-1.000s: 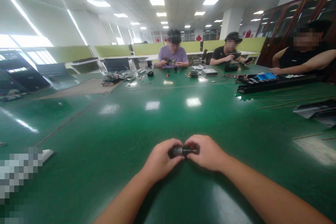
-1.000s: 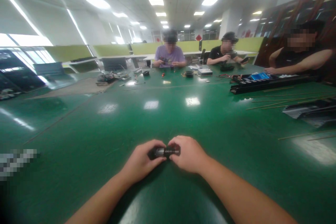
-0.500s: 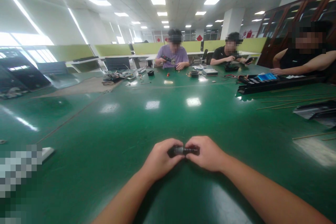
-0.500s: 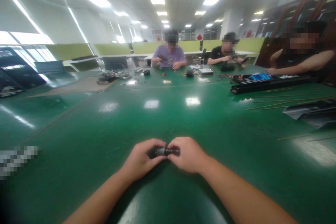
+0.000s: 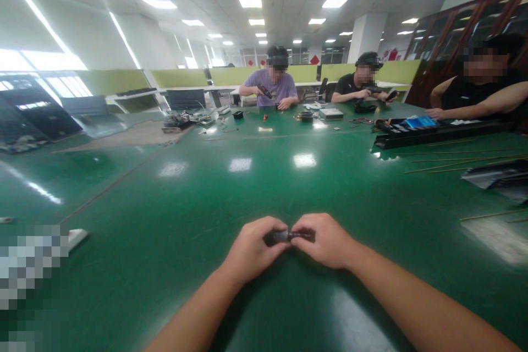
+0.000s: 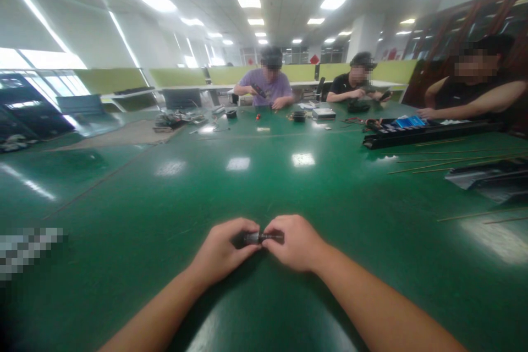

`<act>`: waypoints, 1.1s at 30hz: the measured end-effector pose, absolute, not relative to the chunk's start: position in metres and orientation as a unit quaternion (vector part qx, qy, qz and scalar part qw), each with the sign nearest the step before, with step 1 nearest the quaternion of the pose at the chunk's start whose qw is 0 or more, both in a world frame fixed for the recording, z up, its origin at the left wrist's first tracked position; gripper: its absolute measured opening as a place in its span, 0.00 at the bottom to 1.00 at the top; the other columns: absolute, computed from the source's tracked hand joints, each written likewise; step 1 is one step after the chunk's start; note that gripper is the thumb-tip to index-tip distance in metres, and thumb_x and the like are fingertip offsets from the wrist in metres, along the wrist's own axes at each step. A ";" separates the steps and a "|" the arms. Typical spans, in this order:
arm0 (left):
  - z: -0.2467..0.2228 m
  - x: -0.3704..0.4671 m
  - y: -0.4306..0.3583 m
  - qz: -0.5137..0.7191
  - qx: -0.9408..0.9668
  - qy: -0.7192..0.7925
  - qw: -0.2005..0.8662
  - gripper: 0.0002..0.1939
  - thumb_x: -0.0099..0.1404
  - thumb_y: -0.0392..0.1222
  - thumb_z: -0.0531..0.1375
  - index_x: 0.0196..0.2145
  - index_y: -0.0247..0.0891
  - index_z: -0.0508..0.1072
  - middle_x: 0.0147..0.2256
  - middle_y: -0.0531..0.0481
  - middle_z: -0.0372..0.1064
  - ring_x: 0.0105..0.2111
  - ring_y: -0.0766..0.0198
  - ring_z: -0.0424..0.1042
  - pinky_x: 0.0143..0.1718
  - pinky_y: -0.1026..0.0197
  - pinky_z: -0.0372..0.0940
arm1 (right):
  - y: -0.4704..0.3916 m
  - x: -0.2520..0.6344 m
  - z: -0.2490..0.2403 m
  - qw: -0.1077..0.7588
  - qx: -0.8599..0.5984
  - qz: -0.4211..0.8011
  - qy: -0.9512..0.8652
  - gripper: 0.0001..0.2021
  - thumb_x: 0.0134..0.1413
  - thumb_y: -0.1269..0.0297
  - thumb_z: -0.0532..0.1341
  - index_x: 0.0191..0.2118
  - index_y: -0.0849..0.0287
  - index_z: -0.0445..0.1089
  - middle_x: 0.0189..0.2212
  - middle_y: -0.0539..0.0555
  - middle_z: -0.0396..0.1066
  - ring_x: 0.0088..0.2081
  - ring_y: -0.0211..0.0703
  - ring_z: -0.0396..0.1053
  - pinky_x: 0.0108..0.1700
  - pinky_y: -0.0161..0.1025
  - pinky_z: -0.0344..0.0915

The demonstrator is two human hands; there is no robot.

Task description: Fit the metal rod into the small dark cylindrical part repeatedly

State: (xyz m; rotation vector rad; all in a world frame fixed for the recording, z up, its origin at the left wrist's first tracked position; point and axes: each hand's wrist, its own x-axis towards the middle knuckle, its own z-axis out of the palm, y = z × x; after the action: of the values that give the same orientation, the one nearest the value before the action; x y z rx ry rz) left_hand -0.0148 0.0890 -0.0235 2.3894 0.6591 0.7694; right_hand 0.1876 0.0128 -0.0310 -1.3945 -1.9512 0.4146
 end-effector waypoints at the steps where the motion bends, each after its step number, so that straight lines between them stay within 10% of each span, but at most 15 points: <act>1: -0.023 -0.015 0.089 0.286 0.886 0.245 0.269 0.10 0.58 0.37 0.67 0.39 0.40 0.75 0.37 0.51 0.75 0.37 0.62 0.74 0.40 0.61 0.67 | 0.013 0.188 -0.031 0.346 -0.538 0.159 -0.752 0.04 0.55 0.67 0.63 0.35 0.58 0.76 0.30 0.51 0.75 0.31 0.40 0.69 0.34 0.35 0.60; 33: -0.022 -0.018 0.089 0.292 0.890 0.250 0.244 0.10 0.58 0.36 0.66 0.40 0.40 0.75 0.38 0.49 0.76 0.38 0.60 0.75 0.42 0.59 0.68 | 0.013 0.192 -0.030 0.347 -0.546 0.165 -0.745 0.04 0.54 0.65 0.65 0.36 0.57 0.77 0.31 0.51 0.76 0.32 0.41 0.71 0.36 0.36 0.62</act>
State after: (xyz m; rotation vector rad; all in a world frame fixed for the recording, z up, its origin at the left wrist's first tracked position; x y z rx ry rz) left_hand -0.0180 0.0887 -0.0218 2.4325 0.6818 0.7989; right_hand 0.1917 0.0132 -0.0301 -1.4155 -1.9311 0.4279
